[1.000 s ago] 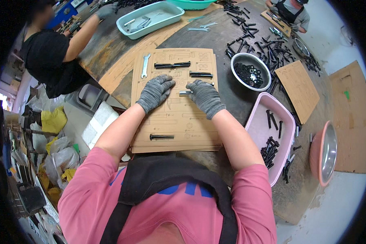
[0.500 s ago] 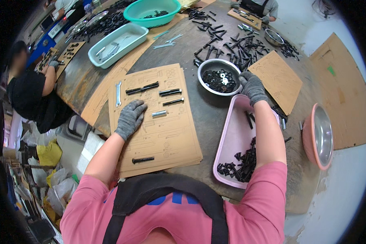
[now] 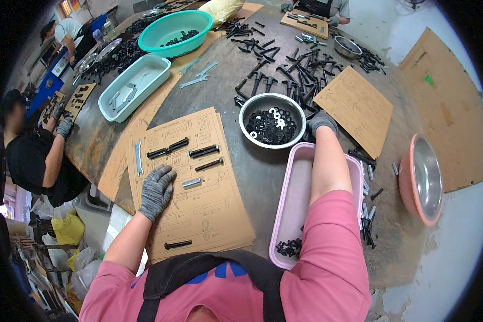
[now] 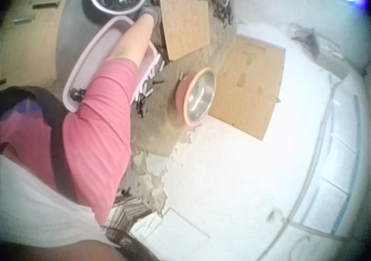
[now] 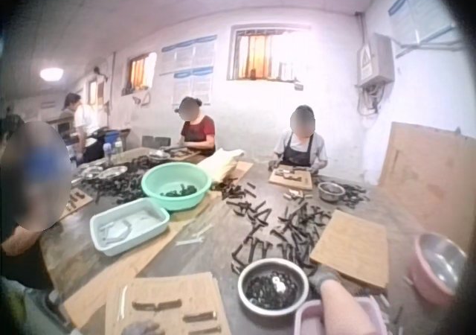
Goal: The person assembles small black metal hardware components on a cardboard template using a wrench and hammer. They pick parts from trays, tighten them with the wrench, and occasionally tap with the hammer, then place finished units into a pink tray.
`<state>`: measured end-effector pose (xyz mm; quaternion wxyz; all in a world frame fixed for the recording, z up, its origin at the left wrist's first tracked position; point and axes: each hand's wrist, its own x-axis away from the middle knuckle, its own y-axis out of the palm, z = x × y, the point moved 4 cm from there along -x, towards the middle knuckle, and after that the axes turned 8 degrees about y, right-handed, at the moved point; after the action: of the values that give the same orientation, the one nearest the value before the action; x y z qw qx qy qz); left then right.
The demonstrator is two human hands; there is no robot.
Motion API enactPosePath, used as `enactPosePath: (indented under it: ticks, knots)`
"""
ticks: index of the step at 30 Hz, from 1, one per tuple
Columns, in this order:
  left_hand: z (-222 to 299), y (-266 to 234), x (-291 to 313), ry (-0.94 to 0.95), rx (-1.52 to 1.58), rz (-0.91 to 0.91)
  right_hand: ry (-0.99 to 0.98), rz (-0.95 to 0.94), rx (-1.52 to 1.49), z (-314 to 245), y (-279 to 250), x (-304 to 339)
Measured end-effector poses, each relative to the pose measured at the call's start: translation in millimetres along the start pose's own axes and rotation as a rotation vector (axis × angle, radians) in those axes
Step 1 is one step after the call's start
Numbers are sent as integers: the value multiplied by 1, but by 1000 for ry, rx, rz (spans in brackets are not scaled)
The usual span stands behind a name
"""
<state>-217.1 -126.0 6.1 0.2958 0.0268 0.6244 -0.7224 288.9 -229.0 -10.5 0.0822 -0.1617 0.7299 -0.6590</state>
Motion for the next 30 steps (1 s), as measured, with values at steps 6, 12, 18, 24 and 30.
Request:
enactPosePath:
  ticks: [6,12,18,24,30]
  knots:
    - [0,0,-1,-2,3,-14,179,-142,-99,9,21,-17]
    - [0,0,1,-5,-30,-36,-76,-211,46,30,14,-40]
    - [-5,4,5,-1,-17,-10,226,-311,-1192,37,-36,5]
    - [-9,7,9,-16,30,32,-671,-499,-948,-49,-85,141]
    - [-14,-6,24,-500,720,255,-1531,-308,-102,-137,-21,313]
